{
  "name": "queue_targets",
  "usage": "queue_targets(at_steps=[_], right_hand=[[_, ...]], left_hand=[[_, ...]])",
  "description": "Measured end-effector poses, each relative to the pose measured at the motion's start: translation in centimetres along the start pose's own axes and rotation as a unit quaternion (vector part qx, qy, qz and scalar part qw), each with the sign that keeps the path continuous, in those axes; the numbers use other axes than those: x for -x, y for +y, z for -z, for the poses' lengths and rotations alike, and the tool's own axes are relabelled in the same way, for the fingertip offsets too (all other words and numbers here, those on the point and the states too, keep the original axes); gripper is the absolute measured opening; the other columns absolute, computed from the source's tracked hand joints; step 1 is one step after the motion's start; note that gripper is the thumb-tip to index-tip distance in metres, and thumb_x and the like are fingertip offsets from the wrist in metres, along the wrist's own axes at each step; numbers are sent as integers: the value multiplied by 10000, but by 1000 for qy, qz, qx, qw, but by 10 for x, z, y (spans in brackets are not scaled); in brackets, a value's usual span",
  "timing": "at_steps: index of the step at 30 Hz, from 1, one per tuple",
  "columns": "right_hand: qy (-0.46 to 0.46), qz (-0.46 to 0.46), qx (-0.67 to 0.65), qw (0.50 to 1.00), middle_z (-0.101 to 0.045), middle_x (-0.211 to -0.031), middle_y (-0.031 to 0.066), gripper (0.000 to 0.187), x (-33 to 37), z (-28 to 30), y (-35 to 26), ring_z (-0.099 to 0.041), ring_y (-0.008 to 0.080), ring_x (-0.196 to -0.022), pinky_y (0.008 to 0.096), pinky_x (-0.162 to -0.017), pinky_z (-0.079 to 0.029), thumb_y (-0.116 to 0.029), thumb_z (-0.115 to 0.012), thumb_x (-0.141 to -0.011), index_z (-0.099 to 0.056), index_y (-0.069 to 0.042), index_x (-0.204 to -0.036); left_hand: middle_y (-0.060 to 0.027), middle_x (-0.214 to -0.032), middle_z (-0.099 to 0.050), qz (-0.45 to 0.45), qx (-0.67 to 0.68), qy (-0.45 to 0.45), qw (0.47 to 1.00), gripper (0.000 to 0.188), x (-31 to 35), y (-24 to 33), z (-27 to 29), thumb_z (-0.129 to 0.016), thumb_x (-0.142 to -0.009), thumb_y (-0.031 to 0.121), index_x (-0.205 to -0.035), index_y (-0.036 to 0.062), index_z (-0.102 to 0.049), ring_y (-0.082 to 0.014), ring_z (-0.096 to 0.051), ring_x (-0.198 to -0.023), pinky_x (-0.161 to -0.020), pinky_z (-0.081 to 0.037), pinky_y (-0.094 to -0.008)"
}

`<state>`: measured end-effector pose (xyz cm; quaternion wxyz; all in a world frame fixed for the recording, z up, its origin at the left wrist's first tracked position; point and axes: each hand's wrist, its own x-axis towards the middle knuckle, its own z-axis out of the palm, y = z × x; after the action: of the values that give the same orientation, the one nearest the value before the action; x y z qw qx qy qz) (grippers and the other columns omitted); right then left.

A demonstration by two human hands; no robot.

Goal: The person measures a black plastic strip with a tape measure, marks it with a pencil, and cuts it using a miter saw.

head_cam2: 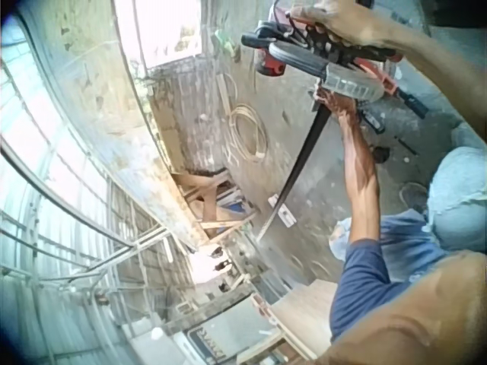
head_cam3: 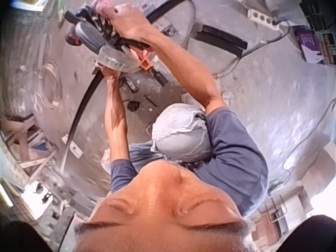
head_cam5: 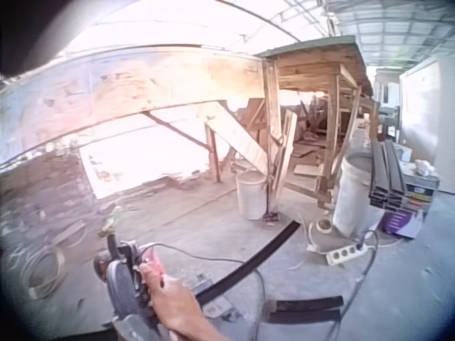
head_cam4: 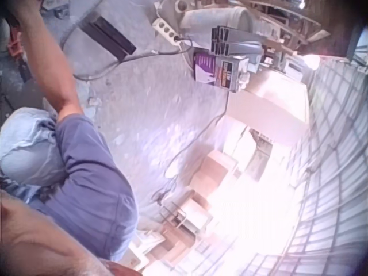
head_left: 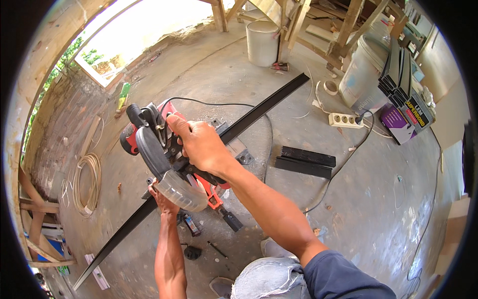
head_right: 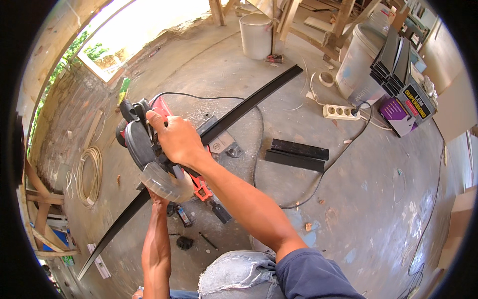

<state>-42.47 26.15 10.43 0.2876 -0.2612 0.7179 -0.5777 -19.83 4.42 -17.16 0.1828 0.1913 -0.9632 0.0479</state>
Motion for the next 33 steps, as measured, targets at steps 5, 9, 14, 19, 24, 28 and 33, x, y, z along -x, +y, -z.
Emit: queue_targets(at_steps=[5,9,14,19,24,28,33], right_hand=[[60,43,-22,997,-583,-654,98,778,3,-3,9,-569,204,-614,385,-627,-477,-706,-434,-991,-584,22,-764],[59,27,-6,998,-603,-690,142,819,9,-1,2,-573,249,-689,419,-703,-480,-726,-396,-988,-591,35,-757],[-16,1,-7,1000,-683,-1043,357,967,15,10,-3,-653,491,-1077,528,-950,-491,-776,-330,-960,-678,121,-1058],[-7,5,-3,1000,-685,-1017,366,973,15,9,-8,-655,505,-1068,529,-949,-497,-768,-342,-965,-669,144,-1061],[46,21,9,999,-649,-720,219,877,10,3,3,-661,342,-734,453,-739,-506,-748,-385,-976,-654,76,-845],[43,20,6,999,-649,-726,220,877,8,-8,2,-653,340,-728,453,-736,-506,-753,-385,-974,-644,72,-830],[45,26,-10,999,-660,-747,222,874,10,3,1,-671,346,-751,456,-752,-509,-752,-389,-973,-652,73,-852]], left_hand=[[-47,-1097,-684,92,240,52,965,346,-2,8,-12,-744,-767,365,-1034,146,-726,-352,-478,-1246,-1106,-262,-606],[-21,-1023,-710,51,177,41,982,292,-3,11,8,-751,-777,327,-1007,150,-715,-271,-585,-1104,-1107,-285,-567],[-19,-1052,-706,41,160,62,984,308,-2,4,4,-718,-873,301,-1120,130,-648,-206,-613,-1080,-1119,-313,-478],[-17,-1094,-701,190,530,-38,825,276,11,-18,-19,-620,-973,312,-1167,122,-571,-153,-627,-1069,-1120,-329,-455],[-20,-1108,-697,255,648,-64,715,310,4,3,0,-527,-1018,394,-1163,122,-566,-157,-635,-1059,-1131,-330,-439],[-18,-1104,-697,289,693,-20,660,388,8,-11,-11,-477,-1022,479,-1159,130,-576,-174,-634,-1065,-1129,-336,-454],[-32,-1115,-689,326,822,-6,466,487,6,-16,-15,-400,-1026,570,-1174,146,-590,-212,-626,-1080,-1062,-417,-504]])
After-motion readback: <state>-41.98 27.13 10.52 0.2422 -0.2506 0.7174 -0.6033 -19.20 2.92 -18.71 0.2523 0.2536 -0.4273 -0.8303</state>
